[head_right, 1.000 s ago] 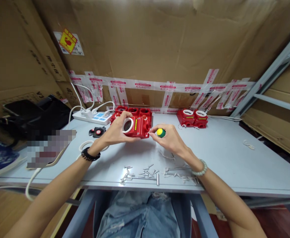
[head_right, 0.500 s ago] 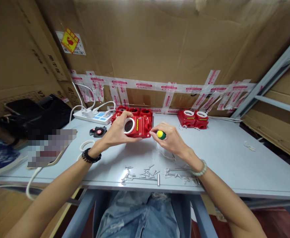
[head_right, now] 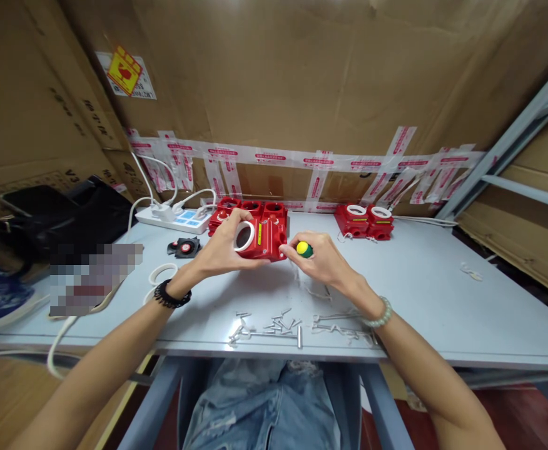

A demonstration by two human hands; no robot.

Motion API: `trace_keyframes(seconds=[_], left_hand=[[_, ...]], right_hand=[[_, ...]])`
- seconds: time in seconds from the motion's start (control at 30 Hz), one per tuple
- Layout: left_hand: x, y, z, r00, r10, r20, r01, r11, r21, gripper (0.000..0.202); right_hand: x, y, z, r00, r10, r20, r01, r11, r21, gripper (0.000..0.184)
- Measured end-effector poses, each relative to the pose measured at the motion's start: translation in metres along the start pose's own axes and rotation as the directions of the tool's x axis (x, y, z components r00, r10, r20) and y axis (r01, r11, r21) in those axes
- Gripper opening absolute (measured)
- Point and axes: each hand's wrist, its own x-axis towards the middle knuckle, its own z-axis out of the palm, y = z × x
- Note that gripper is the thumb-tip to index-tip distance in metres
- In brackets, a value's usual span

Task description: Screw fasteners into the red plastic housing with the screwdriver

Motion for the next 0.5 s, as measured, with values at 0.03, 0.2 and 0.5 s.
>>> trace_keyframes(seconds=[0.03,0.2,0.5], left_hand=[[0.0,0.001,0.0,1.0,-0.014,0.0,0.014,1.0,-0.022,0.065],[0.0,0.003,-0.001,0.998,-0.057,-0.015,0.056,0.996,-0.072,0.065],[0.0,0.001,-0.002,0.998,-0.055,0.002,0.055,0.997,-0.061,0.066]], right_hand=[[0.0,-0.001,-0.002,1.0,0.015,-0.01,-0.015,1.0,0.016,0.023],[-0.001,-0.005,-0.013,0.993,0.031,-0.111,-0.022,0.996,0.081,0.015],[0.001,0.002,-0.01,0.988,-0.149,-0.04,0.151,0.985,0.081,0.011]])
